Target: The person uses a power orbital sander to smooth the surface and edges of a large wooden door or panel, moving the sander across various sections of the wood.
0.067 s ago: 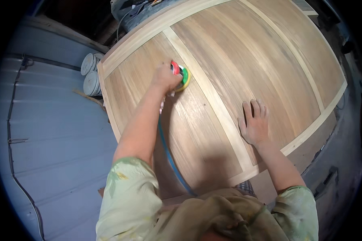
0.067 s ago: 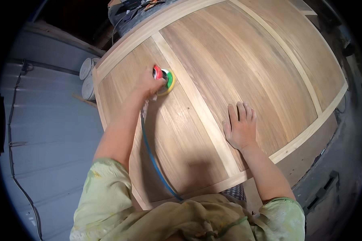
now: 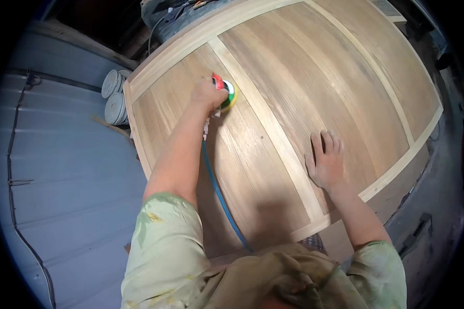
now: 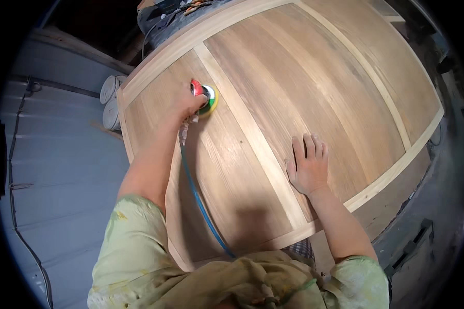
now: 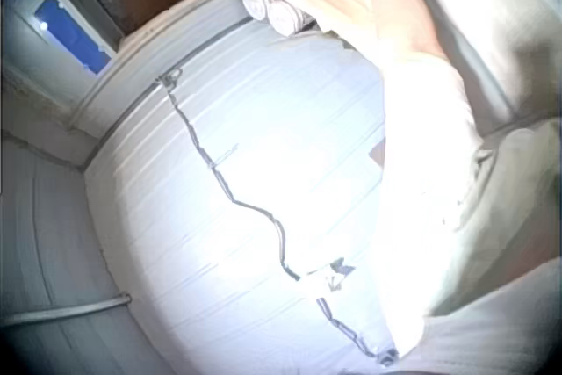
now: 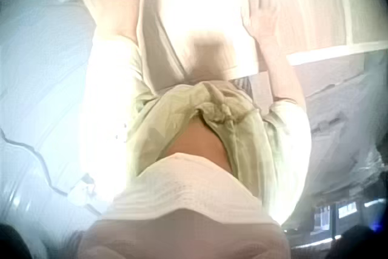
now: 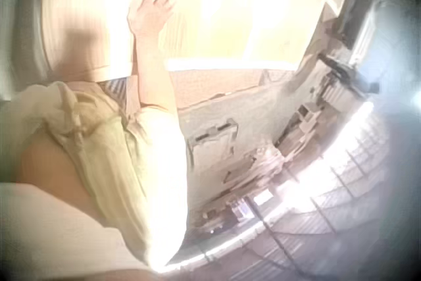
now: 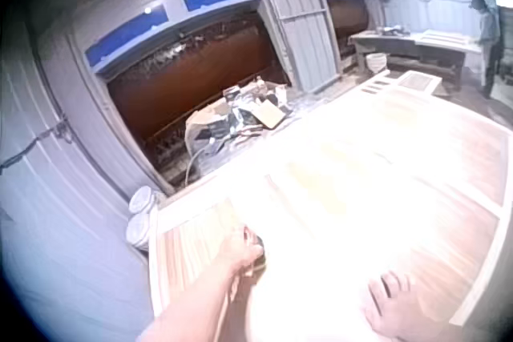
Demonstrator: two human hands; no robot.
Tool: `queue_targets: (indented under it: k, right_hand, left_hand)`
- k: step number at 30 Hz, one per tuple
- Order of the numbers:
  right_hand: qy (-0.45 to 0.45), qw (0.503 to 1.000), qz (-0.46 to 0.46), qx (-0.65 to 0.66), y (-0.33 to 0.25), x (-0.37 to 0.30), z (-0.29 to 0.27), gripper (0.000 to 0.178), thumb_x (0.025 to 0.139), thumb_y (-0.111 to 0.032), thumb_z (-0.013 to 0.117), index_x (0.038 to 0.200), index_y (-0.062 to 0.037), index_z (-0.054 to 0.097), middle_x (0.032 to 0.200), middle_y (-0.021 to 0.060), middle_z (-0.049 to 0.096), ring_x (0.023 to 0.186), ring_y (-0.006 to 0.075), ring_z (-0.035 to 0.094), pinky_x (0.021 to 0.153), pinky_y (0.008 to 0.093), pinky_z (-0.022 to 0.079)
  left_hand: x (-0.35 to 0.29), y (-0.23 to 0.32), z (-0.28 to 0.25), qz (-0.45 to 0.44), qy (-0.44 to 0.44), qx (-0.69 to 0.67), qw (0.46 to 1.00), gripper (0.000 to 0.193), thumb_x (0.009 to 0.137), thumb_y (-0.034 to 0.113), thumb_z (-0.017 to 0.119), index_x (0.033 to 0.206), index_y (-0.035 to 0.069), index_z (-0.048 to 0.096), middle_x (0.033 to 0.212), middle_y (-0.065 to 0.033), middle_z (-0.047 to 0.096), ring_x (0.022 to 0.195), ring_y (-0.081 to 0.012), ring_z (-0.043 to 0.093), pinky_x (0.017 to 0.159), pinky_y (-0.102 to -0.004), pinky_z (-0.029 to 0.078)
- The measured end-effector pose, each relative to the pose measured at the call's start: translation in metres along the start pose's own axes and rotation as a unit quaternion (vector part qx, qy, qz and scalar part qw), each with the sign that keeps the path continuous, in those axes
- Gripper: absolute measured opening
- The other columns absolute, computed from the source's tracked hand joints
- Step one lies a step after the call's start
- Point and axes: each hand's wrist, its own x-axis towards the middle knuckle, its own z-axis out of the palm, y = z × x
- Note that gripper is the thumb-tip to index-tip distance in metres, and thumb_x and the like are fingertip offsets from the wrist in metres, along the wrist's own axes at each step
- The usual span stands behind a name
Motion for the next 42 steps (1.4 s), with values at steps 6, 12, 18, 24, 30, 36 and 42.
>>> queue_targets:
  k: [6, 12, 18, 24, 30, 36, 42]
  right_hand:
    - [-0.015, 1.000, 0.018, -0.018, 0.003, -0.002, -0.002, 0.054, 0.082, -0.032, 0.060, 0.130, -0.0081, 0.050, 0.132, 0.0198, 0.043, 0.128, 0.0390, 0.036, 0.106, 0.0540, 0.026]
    - [-0.015, 1.000, 0.022, -0.007, 0.000, -0.002, -0.008, 0.051, 0.085, -0.031, 0.058, 0.129, -0.0073, 0.052, 0.132, 0.0204, 0.045, 0.127, 0.0400, 0.037, 0.106, 0.0532, 0.027]
    - [0.015, 1.000, -0.005, 0.013, 0.000, 0.008, -0.002, 0.050, 0.085, -0.031, 0.060, 0.128, -0.0067, 0.053, 0.131, 0.0199, 0.046, 0.127, 0.0388, 0.039, 0.106, 0.0523, 0.028]
    - [-0.001, 1.000, 0.030, -0.001, 0.009, -0.006, 0.006, 0.051, 0.086, -0.033, 0.058, 0.130, -0.0080, 0.052, 0.134, 0.0185, 0.044, 0.131, 0.0372, 0.035, 0.109, 0.0527, 0.025]
    - [0.017, 1.000, 0.012, 0.004, 0.002, 0.001, 0.001, 0.049, 0.087, -0.034, 0.057, 0.128, -0.0085, 0.054, 0.133, 0.0180, 0.046, 0.131, 0.0362, 0.036, 0.108, 0.0514, 0.026]
    - [0.034, 0.999, 0.001, 0.008, 0.008, -0.004, 0.015, 0.049, 0.085, -0.033, 0.059, 0.128, -0.0103, 0.054, 0.132, 0.0164, 0.047, 0.128, 0.0365, 0.038, 0.106, 0.0514, 0.028]
    - [0.053, 0.999, -0.006, -0.004, 0.014, -0.011, 0.011, 0.046, 0.089, -0.030, 0.057, 0.130, -0.0096, 0.053, 0.134, 0.0159, 0.047, 0.128, 0.0347, 0.040, 0.105, 0.0474, 0.032]
  left_hand:
    - [-0.102, -0.024, 0.054, 0.239, -0.008, 0.009, 0.971, 0.060, 0.070, 0.018, 0.068, 0.125, 0.007, 0.048, 0.114, -0.0219, 0.051, 0.100, -0.0421, 0.056, 0.089, -0.0431, 0.049]
    - [-0.205, -0.049, 0.074, 0.297, -0.165, 0.055, 0.939, 0.050, 0.076, 0.021, 0.065, 0.123, 0.019, 0.048, 0.117, -0.0167, 0.050, 0.097, -0.0383, 0.062, 0.076, -0.0455, 0.055]
    - [-0.045, -0.056, 0.000, 0.001, 0.113, -0.027, 0.993, 0.061, 0.072, 0.024, 0.068, 0.125, 0.001, 0.049, 0.119, -0.0252, 0.053, 0.105, -0.0405, 0.057, 0.092, -0.0420, 0.049]
    - [-0.233, -0.048, 0.079, 0.229, -0.130, -0.009, 0.965, 0.061, 0.069, 0.020, 0.073, 0.123, 0.007, 0.048, 0.117, -0.0207, 0.048, 0.106, -0.0435, 0.054, 0.088, -0.0426, 0.050]
    - [-0.143, -0.135, 0.043, 0.054, 0.152, -0.077, 0.984, 0.050, 0.069, 0.019, 0.069, 0.114, 0.002, 0.053, 0.110, -0.0223, 0.055, 0.103, -0.0361, 0.057, 0.086, -0.0408, 0.049]
    - [-0.150, -0.123, 0.047, 0.012, 0.138, -0.038, 0.990, 0.066, 0.068, 0.021, 0.072, 0.125, 0.001, 0.049, 0.120, -0.0221, 0.054, 0.109, -0.0379, 0.056, 0.094, -0.0417, 0.047]
    - [-0.271, -0.081, 0.084, 0.139, -0.028, -0.024, 0.990, 0.063, 0.067, 0.020, 0.073, 0.124, 0.007, 0.048, 0.118, -0.0200, 0.049, 0.110, -0.0409, 0.053, 0.094, -0.0430, 0.047]
